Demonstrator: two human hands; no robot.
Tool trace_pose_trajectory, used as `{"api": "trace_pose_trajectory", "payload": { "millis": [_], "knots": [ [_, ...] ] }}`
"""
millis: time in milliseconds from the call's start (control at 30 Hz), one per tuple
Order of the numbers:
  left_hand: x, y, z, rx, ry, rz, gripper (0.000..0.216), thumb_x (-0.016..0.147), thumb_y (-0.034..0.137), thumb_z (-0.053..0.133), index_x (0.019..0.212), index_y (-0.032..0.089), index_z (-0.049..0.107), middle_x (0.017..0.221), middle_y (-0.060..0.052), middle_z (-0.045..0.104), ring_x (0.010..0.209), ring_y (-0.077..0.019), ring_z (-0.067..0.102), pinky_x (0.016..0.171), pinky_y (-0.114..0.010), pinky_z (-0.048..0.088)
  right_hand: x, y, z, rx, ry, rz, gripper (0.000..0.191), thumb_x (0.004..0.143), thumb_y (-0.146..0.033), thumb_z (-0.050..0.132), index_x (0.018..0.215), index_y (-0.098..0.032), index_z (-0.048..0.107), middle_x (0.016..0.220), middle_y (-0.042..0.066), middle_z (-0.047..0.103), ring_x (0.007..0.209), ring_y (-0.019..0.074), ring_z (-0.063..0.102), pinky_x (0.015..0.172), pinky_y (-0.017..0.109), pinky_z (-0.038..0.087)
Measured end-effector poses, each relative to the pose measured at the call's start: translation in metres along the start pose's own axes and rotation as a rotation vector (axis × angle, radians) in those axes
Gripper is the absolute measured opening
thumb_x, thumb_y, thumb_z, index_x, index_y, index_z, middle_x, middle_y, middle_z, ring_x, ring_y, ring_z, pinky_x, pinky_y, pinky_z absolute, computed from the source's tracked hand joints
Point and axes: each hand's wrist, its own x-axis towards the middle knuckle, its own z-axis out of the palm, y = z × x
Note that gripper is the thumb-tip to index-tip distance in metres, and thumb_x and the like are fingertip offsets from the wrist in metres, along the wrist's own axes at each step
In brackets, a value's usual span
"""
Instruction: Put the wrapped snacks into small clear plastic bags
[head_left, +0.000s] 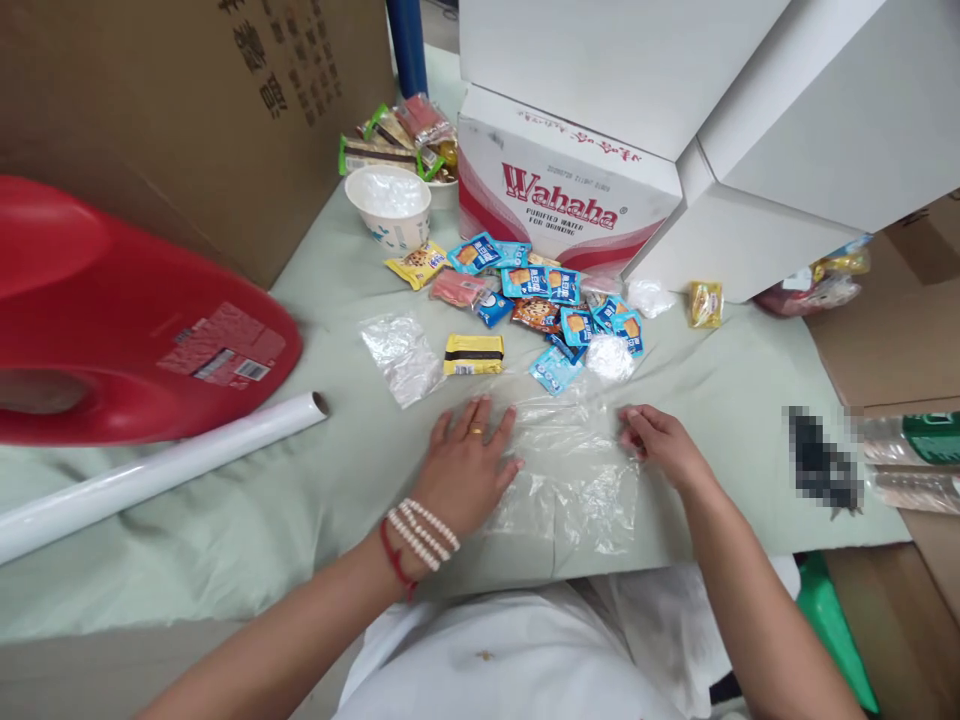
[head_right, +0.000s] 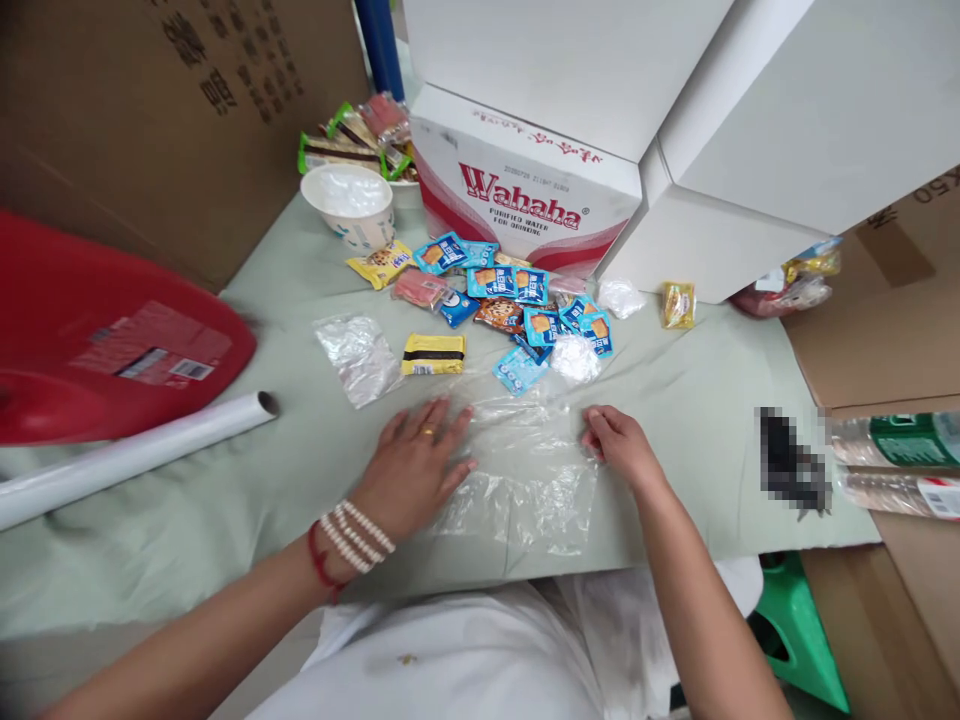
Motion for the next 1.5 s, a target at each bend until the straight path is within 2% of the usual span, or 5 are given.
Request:
{"api": "trace_pose_trajectory", "payload": {
  "millis": [200, 367, 1100, 1367, 1500],
  "knots": [
    [-0.005, -0.007, -0.025, -0.036, 0.285, 0.149, 0.027, 0.103, 0.029, 0.053, 0.102, 0.017, 0.077, 0.125, -0.011, 0.076, 0.13, -0.0309, 0.062, 0.108, -0.051, 0.045, 0.037, -0.069, 0.0, -0.61, 0.227, -0.596, 0.032, 0.098, -0.041, 0.05, 0.102, -0.021, 0.075, 0.099, 0.011, 0.075, 0.091, 0.0276, 0.066, 0.082, 0.037, 0.049],
    [0.012, -0.009, 0.002, -0.039, 0.094, 0.12, 0.038, 0.104, 0.035, 0.051, 0.133, 0.017, 0.068, 0.148, -0.013, 0.063, 0.145, -0.0315, 0.05, 0.122, -0.059, 0.032, 0.092, -0.135, 0.075, -0.945, 0.101, -0.94, 0.041, 0.095, -0.029, 0.06, 0.134, -0.018, 0.067, 0.135, 0.018, 0.064, 0.128, 0.0379, 0.047, 0.104, 0.051, 0.041],
    [-0.006, -0.01, 0.017, -0.08, -0.002, 0.059, 0.056, 0.106, 0.049, 0.039, 0.159, 0.03, 0.042, 0.169, -0.011, 0.037, 0.156, -0.0324, 0.036, 0.124, -0.076, 0.008, 0.104, -0.154, 0.079, -0.731, 0.173, -0.847, 0.044, 0.105, -0.028, 0.039, 0.137, -0.009, 0.063, 0.13, 0.022, 0.065, 0.122, 0.0379, 0.053, 0.106, 0.056, 0.04],
    [0.0, -0.014, 0.018, -0.13, 0.027, 0.027, 0.054, 0.107, 0.031, 0.034, 0.16, 0.023, 0.042, 0.169, -0.013, 0.036, 0.156, -0.0304, 0.036, 0.126, -0.073, 0.011, -0.013, -0.125, 0.042, -0.325, -0.938, -0.72, 0.042, 0.106, -0.049, 0.045, 0.123, -0.024, 0.074, 0.106, 0.005, 0.075, 0.095, 0.0223, 0.07, 0.087, 0.034, 0.056],
    [0.0, -0.016, 0.017, -0.11, 0.029, 0.003, 0.053, 0.108, 0.031, 0.034, 0.159, 0.024, 0.042, 0.17, -0.013, 0.033, 0.156, -0.0316, 0.035, 0.125, -0.073, 0.014, -0.024, -0.087, 0.067, -0.671, -0.666, -0.76, 0.033, 0.106, -0.038, 0.05, 0.124, -0.022, 0.073, 0.11, 0.011, 0.072, 0.101, 0.0239, 0.065, 0.087, 0.034, 0.052]
  ]
}}
